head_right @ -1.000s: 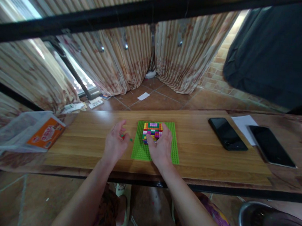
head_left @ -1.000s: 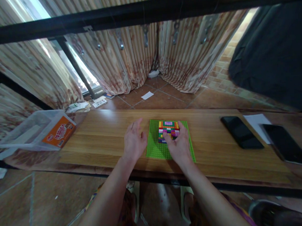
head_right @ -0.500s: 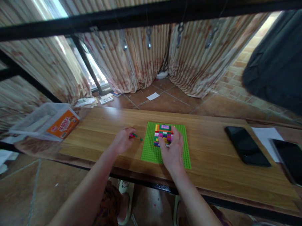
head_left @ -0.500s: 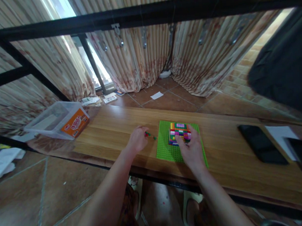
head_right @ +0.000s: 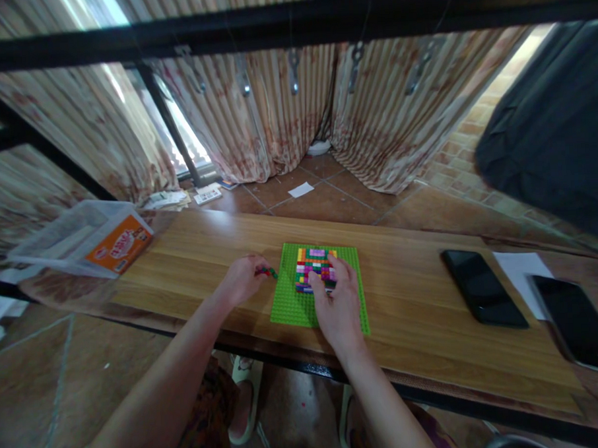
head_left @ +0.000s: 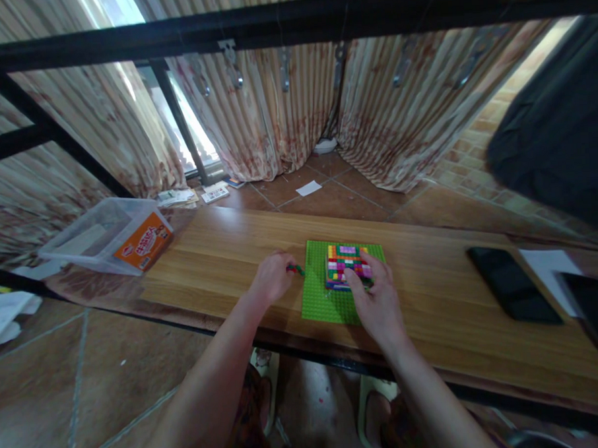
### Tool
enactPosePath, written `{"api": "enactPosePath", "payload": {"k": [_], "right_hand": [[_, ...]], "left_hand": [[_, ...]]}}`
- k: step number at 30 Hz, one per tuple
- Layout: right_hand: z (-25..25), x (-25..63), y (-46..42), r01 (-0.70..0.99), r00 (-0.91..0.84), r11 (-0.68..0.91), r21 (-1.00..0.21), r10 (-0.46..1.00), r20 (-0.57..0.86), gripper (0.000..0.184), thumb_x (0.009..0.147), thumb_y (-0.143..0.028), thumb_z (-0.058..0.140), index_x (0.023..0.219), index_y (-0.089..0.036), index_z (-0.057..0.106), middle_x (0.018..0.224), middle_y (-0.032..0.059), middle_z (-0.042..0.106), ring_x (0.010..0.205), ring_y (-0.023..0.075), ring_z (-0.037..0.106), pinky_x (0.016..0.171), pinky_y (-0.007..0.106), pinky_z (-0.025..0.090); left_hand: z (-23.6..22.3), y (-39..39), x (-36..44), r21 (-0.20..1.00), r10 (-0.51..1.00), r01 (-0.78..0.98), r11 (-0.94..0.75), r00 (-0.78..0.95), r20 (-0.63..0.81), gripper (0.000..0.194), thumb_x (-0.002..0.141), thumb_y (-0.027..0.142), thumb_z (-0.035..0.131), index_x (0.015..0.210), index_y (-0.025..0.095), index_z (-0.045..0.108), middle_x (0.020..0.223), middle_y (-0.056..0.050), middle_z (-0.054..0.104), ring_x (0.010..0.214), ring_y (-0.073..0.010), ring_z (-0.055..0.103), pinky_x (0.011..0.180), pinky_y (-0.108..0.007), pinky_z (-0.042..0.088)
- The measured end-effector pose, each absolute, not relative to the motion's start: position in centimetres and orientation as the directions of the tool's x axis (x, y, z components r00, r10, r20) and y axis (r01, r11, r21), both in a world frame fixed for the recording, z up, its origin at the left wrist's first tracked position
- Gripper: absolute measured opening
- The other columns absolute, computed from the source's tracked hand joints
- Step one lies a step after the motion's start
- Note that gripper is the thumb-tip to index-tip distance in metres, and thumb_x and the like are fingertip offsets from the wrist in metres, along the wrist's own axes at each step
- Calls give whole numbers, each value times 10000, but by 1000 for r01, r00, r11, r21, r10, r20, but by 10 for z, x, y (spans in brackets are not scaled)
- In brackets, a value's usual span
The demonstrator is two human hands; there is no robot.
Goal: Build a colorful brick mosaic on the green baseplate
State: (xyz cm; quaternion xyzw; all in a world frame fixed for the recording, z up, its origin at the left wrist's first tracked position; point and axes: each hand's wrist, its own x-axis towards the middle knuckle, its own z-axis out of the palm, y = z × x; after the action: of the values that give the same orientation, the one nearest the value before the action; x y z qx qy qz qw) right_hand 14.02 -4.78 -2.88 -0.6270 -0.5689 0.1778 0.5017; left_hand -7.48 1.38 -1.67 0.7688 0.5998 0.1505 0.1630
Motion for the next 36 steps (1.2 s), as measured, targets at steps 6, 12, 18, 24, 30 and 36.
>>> {"api": "enactPosePath", "payload": {"k": [6,12,18,24,30,36], "right_hand": [[-27,147,-47,494,342,139,-859,877,339,457,914,-500,604,1232,-174,645,1236,165,618,1105,278,625,976,512,516],[-25,158,-46,414,427,168,-895,832,354,419,894,-494,618,1180,-194,677,1196,138,660,1038,250,645,855,434,556],[-20,176,-42,269,553,170,-948,779,296,385,841,-499,656,1067,-195,722,1028,102,720,888,214,667,748,359,545],[-8,183,-40,64,637,124,-990,759,136,326,731,-441,725,924,-179,738,767,22,702,682,156,620,648,297,500],[-6,180,-40,-36,627,128,-991,775,77,268,700,-404,736,862,-191,749,797,26,729,680,144,623,634,280,495],[-9,182,-39,-77,619,109,-991,784,38,277,662,-413,770,828,-192,764,752,17,722,655,140,611,628,275,485]], "left_hand": [[-14,14,-77,422,974,881,-212,226,18,219,831,48,585,886,170,759,864,-58,732,784,-174,663,758,-290,524],[-10,14,-75,440,976,880,-179,216,-36,214,840,50,575,914,152,749,931,-75,748,831,-177,666,760,-282,501],[-9,15,-72,451,975,883,-135,198,-97,182,831,85,611,910,166,754,900,-60,755,796,-178,663,727,-275,471],[-5,17,-74,435,982,893,-113,167,-89,59,810,171,676,828,164,732,822,-47,731,740,-178,636,662,-276,408],[-5,18,-77,457,987,883,-104,148,-62,96,788,226,702,717,175,664,701,-15,671,654,-163,586,613,-275,358],[-9,19,-78,472,988,875,-107,146,-47,138,762,250,719,673,187,634,667,-2,652,625,-151,563,594,-267,342]]}}
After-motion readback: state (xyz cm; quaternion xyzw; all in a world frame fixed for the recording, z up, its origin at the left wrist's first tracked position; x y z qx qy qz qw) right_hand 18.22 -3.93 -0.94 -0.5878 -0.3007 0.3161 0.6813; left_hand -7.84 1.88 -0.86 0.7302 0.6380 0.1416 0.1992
